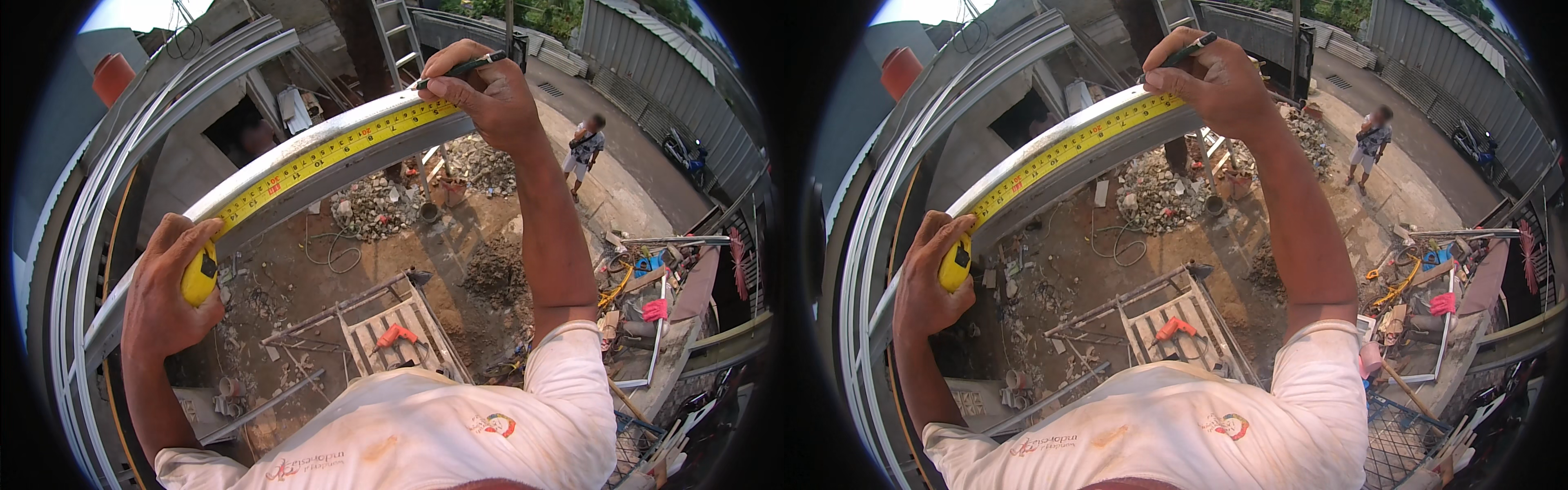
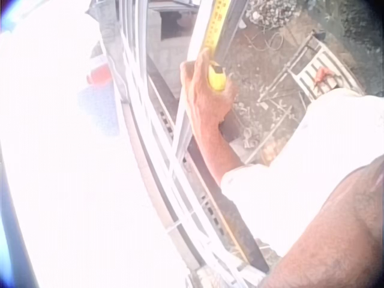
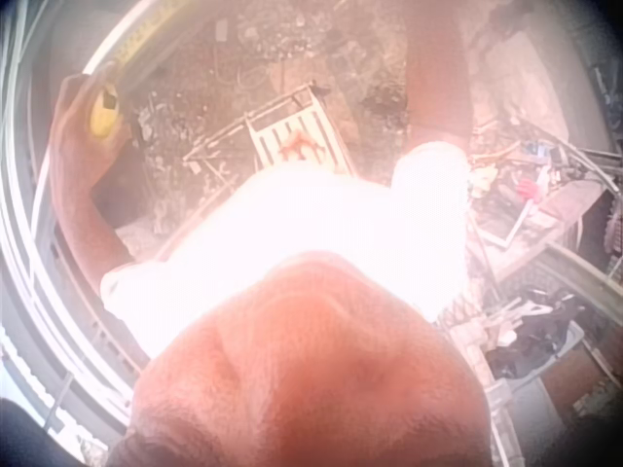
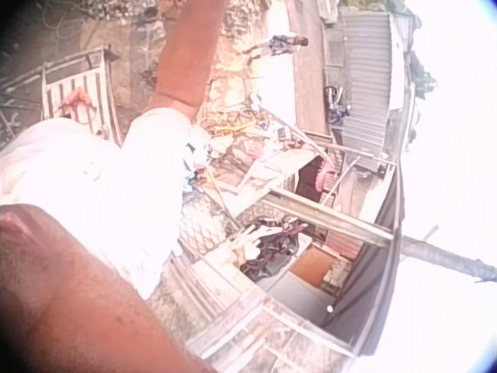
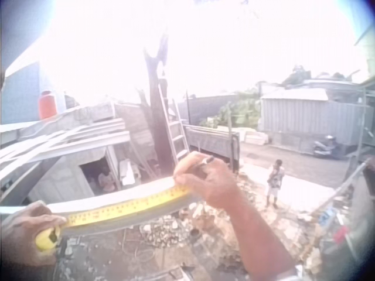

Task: The person measures a curved metal frame with a tape measure and marks it with a pen. Then the person uses an angle grinder to cut the metal frame at the marked points.

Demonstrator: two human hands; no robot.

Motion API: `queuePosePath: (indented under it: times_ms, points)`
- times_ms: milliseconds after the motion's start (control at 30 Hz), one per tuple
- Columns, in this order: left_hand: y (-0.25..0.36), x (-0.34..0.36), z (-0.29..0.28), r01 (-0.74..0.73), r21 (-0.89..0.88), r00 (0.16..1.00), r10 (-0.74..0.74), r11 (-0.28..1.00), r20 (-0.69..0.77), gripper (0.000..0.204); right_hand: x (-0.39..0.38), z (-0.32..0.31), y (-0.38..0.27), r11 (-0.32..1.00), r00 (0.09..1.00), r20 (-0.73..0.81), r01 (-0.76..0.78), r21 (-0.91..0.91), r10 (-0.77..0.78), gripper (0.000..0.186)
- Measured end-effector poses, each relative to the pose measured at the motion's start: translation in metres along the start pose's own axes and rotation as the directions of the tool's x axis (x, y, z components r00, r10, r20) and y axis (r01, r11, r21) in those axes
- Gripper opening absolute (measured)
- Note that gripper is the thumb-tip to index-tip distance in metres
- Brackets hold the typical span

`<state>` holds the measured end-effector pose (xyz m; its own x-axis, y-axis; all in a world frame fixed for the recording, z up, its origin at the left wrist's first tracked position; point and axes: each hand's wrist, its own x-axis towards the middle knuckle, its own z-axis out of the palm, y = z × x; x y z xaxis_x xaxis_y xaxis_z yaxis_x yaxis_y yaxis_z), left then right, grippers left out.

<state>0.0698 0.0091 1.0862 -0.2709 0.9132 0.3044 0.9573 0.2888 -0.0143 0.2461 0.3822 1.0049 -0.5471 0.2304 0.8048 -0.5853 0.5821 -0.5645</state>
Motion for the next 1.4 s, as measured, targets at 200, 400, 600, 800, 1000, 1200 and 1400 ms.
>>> queuePosePath:
  times_ms: [200,400,600,800,1000,1200,1400]
  points:
    - [0.0,0.001,0.001,-0.007,-0.004,1.0,0.007,1.0,-0.005,0.072,0.001,0.004,0.005,0.996,0.996,0.056,0.066,-0.059,-0.063,0.004]
    - [0.0,0.0,0.002,0.016,0.002,1.0,-0.016,1.0,-0.001,0.071,0.0,0.008,0.005,0.995,0.997,0.043,0.064,-0.082,-0.06,0.003]
    - [0.0,0.0,0.002,0.052,-0.015,0.998,-0.052,0.999,0.024,0.075,0.0,0.01,0.008,0.993,0.996,0.026,0.086,-0.075,-0.084,0.003]
    - [-0.002,-0.002,0.003,0.075,-0.025,0.997,-0.074,0.997,0.035,0.078,0.0,0.006,0.008,0.989,0.995,0.087,0.069,-0.132,-0.058,0.005]
    - [-0.002,-0.001,0.002,0.062,-0.012,0.997,-0.061,0.998,0.039,0.08,0.0,0.004,0.01,0.983,0.994,0.091,0.081,-0.167,-0.067,0.003]
    - [-0.001,0.0,0.003,-0.008,0.002,1.0,0.008,1.0,-0.019,0.073,0.0,0.003,0.011,0.978,0.993,0.077,0.105,-0.179,-0.092,0.004]
    - [-0.003,-0.001,0.004,-0.006,0.006,1.0,0.006,1.0,-0.021,0.074,0.0,0.004,0.011,0.984,0.996,0.058,0.083,-0.158,-0.074,0.003]
